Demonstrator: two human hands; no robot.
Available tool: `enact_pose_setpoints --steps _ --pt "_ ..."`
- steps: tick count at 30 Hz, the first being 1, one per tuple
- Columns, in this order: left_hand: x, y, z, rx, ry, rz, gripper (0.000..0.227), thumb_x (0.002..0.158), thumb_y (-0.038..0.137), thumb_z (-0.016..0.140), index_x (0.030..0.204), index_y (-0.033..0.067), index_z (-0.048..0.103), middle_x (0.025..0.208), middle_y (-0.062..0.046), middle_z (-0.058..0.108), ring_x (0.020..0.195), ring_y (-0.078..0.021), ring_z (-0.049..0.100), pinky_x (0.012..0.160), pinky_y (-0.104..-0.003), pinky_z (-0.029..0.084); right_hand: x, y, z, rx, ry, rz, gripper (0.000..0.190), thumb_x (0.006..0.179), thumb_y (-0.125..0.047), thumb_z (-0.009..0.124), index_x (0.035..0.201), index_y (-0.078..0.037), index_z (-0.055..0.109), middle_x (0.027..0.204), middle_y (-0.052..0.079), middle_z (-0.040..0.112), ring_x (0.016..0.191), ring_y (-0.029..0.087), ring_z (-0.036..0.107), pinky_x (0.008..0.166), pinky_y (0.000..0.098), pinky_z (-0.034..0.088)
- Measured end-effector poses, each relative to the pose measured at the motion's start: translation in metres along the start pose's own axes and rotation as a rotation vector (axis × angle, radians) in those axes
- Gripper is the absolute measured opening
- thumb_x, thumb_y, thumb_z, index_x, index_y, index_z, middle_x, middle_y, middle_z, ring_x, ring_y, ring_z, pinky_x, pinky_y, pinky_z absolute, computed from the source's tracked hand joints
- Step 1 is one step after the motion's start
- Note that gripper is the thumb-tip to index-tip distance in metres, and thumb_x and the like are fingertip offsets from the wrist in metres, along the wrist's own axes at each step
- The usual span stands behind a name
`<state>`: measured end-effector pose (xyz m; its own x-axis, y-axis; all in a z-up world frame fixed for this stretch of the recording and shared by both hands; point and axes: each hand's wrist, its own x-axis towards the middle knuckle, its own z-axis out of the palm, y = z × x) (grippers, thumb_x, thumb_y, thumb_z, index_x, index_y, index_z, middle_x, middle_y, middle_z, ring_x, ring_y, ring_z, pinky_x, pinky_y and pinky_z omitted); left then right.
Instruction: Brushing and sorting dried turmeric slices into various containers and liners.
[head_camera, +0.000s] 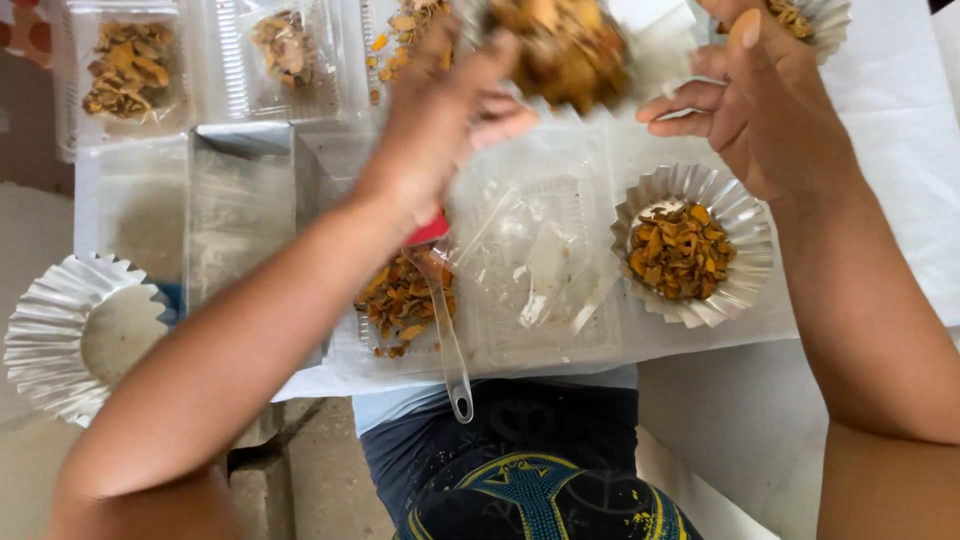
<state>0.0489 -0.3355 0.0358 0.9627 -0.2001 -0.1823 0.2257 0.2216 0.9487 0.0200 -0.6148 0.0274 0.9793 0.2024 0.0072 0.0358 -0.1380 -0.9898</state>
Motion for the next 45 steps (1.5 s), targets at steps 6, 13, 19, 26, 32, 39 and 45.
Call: enact_pose_setpoints --steps 6,13,19,26,32,39,45 --pt "0.014 -0.032 0.035 -0.016 -0.274 -0.045 0.101 0.078 0.044 0.070 0.160 0.0118 0.021 0.147 -0.035 0.055 0.117 -0.0432 0.074 0.099 -0.045 0.067 -0.011 0.030 -0.033 0.345 0.189 0.107 0.044 0.098 -0.018 0.067 0.140 -0.007 0.058 0.117 0.004 0.074 0.093 0.012 0.077 0.075 0.0183 0.069" --pt "0.007 -0.013 0.029 0.439 -0.348 -0.006 0.090 0.087 0.058 0.057 0.159 0.0172 0.021 0.160 -0.024 0.042 0.147 -0.0317 0.048 0.108 -0.045 0.058 -0.036 0.058 -0.136 0.191 0.536 0.131 0.030 0.099 -0.021 0.062 0.128 -0.016 0.063 0.116 -0.005 0.076 0.091 0.003 0.079 0.077 0.0178 0.076" --pt "-0.008 -0.017 -0.024 0.434 -0.207 0.112 0.058 0.100 0.027 0.062 0.152 0.0052 0.049 0.106 0.005 0.062 0.090 -0.0098 0.059 0.081 -0.028 0.055 -0.084 0.280 -0.436 -0.489 0.086 -0.483 0.036 0.131 0.007 0.025 0.162 0.024 0.030 0.167 0.041 0.035 0.158 0.045 0.037 0.138 0.0438 0.032" --pt "-0.039 -0.012 -0.037 0.559 -0.157 0.029 0.053 0.098 0.023 0.061 0.148 0.0106 0.051 0.123 -0.005 0.061 0.116 -0.0122 0.058 0.093 -0.029 0.061 -0.026 0.229 -0.350 -0.028 1.009 0.299 0.026 0.096 -0.049 0.067 0.115 -0.030 0.069 0.096 -0.011 0.078 0.089 -0.006 0.086 0.090 0.0058 0.082" --pt "-0.048 -0.018 -0.034 0.544 -0.169 0.056 0.055 0.095 0.030 0.063 0.146 0.0117 0.053 0.127 -0.008 0.064 0.118 -0.0100 0.059 0.095 -0.026 0.052 -0.001 0.179 -0.285 0.036 0.922 0.242 0.025 0.107 -0.026 0.078 0.090 -0.020 0.060 0.087 -0.002 0.070 0.086 0.006 0.086 0.088 0.0151 0.086" --pt "-0.057 -0.025 -0.032 0.561 -0.224 0.042 0.061 0.094 0.038 0.061 0.148 0.0132 0.051 0.130 -0.007 0.066 0.122 -0.0080 0.059 0.099 -0.026 0.050 0.015 0.166 -0.264 -0.070 0.761 0.275 0.027 0.105 -0.043 0.076 0.120 -0.022 0.067 0.095 -0.007 0.076 0.090 0.004 0.085 0.093 0.0179 0.082" --pt "-0.072 -0.021 -0.030 0.631 -0.197 0.055 0.061 0.093 0.040 0.061 0.148 0.0140 0.050 0.125 -0.007 0.070 0.120 -0.0064 0.062 0.094 -0.024 0.052 -0.002 0.207 -0.290 -0.804 0.914 -0.051 0.036 0.126 -0.032 0.084 0.124 -0.006 0.058 0.077 0.000 0.062 0.065 0.011 0.067 0.059 0.0284 0.059"
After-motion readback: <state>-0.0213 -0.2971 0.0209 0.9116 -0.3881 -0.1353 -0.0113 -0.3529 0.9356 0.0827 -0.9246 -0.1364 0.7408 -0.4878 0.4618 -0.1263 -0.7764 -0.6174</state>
